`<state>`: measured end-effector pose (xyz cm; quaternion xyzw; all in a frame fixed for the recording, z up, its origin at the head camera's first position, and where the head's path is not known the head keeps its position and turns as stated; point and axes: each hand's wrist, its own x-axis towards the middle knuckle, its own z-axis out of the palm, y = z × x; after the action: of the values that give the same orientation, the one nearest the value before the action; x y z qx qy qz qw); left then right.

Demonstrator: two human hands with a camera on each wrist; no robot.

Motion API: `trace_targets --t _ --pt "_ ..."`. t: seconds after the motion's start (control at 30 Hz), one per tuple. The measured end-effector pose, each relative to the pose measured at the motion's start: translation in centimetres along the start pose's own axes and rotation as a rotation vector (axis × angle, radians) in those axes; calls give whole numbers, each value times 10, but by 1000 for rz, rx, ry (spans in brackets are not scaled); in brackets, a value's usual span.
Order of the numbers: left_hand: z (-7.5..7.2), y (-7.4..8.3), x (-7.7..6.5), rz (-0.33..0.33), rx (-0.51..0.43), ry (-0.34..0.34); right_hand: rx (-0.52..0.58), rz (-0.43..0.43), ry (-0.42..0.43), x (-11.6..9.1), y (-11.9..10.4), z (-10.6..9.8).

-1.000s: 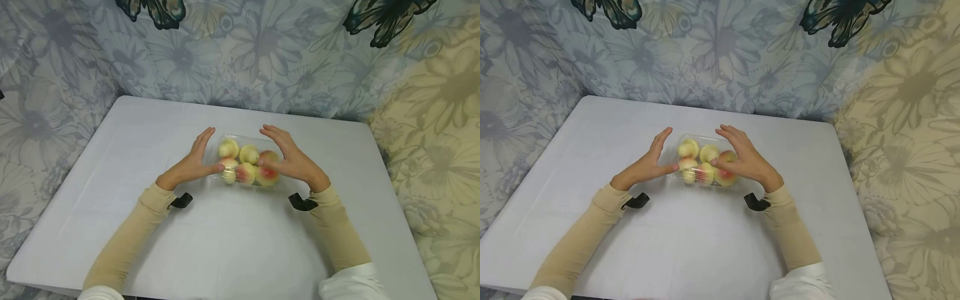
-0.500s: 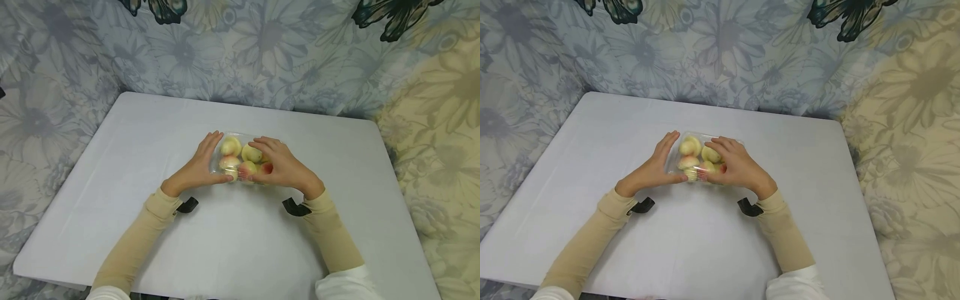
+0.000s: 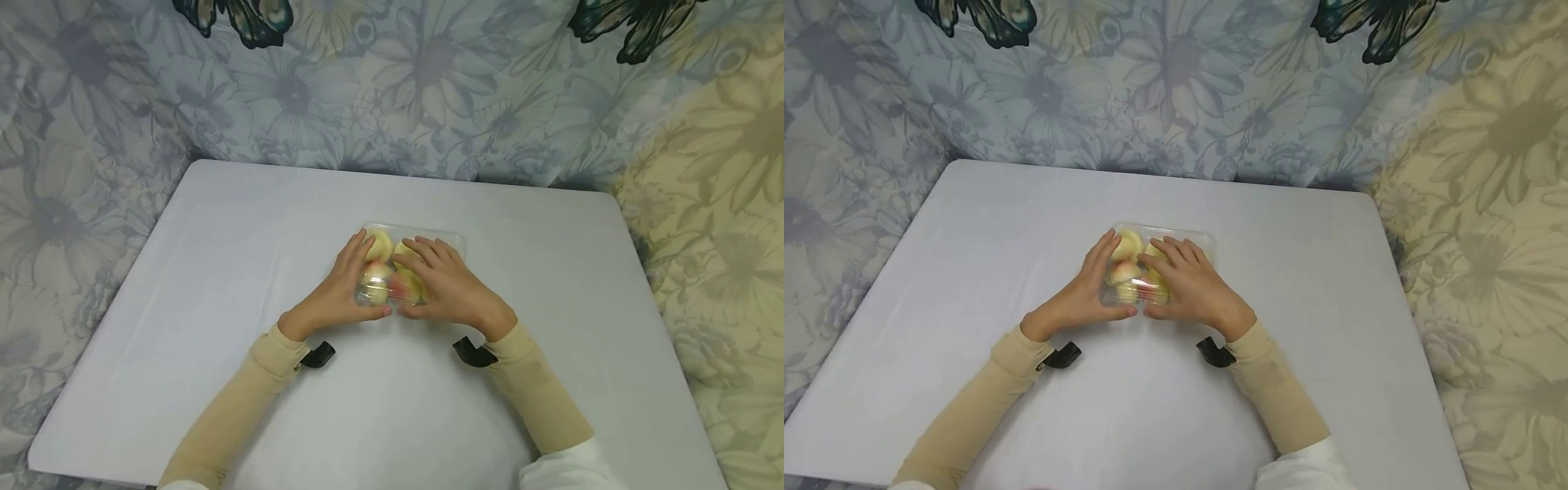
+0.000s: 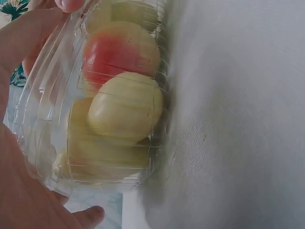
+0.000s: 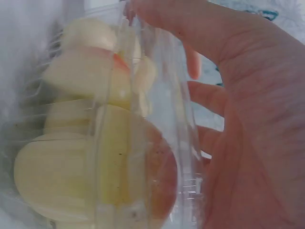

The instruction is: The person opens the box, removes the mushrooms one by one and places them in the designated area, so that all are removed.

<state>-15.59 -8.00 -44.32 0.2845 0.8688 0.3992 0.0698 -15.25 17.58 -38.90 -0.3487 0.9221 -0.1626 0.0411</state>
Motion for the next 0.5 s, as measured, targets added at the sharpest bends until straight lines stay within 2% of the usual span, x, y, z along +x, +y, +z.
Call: trace_targets --t 0.2,0.4,0.5 --pt "2 1 -2 39 23 37 -45 -13 29 -1 -2 2" --pt "3 -2 -5 41 35 23 -42 -17 23 -2 -4 7" --pt "4 -3 -3 49 38 41 -57 -21 44 -2 -4 8"
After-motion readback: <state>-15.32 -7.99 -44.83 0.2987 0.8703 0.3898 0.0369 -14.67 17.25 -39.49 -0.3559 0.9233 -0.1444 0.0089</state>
